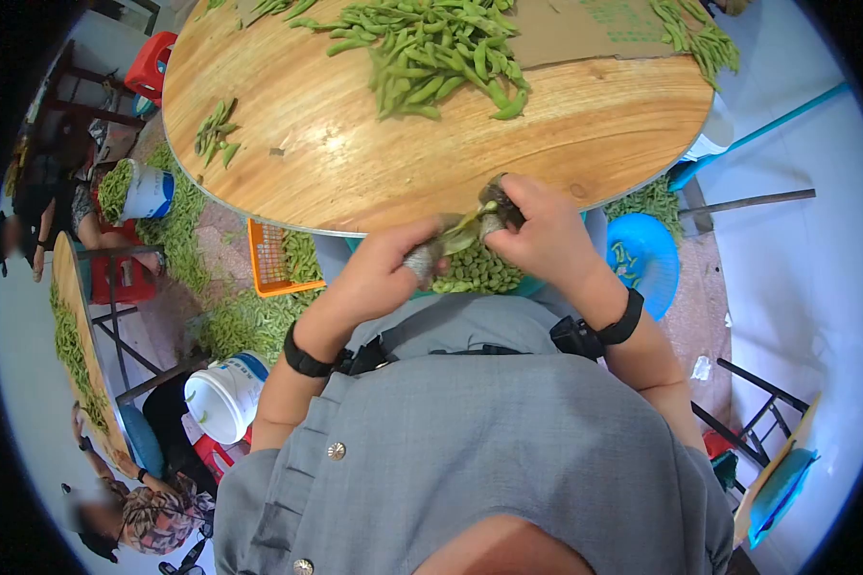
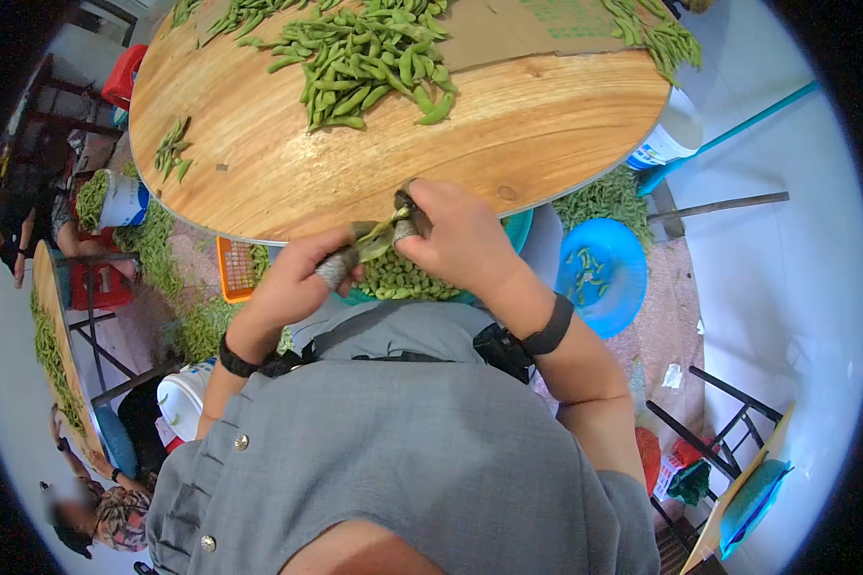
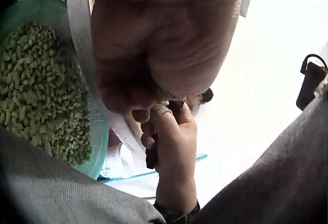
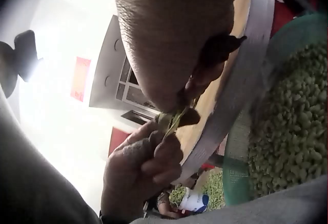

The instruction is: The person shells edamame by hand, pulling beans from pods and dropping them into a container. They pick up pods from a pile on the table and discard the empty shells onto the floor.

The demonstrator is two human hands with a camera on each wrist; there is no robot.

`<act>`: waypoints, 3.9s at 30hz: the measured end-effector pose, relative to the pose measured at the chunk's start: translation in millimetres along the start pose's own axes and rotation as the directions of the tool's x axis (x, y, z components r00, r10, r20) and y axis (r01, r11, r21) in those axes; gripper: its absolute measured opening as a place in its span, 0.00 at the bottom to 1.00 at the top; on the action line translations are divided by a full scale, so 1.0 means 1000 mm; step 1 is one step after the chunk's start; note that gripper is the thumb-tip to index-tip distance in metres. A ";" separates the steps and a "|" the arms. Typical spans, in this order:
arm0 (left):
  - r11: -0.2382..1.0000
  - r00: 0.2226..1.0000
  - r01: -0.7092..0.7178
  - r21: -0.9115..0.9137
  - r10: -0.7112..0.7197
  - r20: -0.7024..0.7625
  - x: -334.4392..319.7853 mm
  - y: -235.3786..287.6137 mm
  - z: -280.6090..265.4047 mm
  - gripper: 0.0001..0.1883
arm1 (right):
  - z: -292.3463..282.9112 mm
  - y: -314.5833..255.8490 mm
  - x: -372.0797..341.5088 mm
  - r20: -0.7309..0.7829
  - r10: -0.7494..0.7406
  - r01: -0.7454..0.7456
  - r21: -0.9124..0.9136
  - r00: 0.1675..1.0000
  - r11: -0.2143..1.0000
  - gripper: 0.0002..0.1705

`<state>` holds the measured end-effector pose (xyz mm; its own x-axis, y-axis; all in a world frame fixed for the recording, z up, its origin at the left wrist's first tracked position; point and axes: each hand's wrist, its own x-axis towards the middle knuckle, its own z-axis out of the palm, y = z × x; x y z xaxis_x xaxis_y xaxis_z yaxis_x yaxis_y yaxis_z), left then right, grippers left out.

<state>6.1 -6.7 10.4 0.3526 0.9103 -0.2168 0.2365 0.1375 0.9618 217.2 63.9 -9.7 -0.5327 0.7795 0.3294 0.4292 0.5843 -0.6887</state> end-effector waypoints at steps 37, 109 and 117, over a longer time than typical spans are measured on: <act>0.952 0.894 -0.036 0.303 0.166 -0.415 0.078 -0.001 0.002 0.08 | -0.006 0.044 0.072 -0.246 0.302 -0.363 -0.262 0.921 0.894 0.17; 0.904 0.979 0.085 -0.418 -0.154 -0.134 0.031 0.016 0.012 0.11 | -0.026 -0.021 0.006 0.568 0.332 -0.650 0.719 0.753 0.245 0.23; 0.230 0.723 -0.126 0.965 0.687 -0.069 0.039 0.014 0.014 0.05 | -0.032 -0.034 0.010 0.531 0.434 -0.685 0.600 0.727 0.414 0.25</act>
<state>36.0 24.8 13.4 0.3548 0.7800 0.5155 0.8838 -0.4597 0.0873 220.3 59.3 37.5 -0.5886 0.7011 -0.4025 0.1049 -0.4275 -0.8979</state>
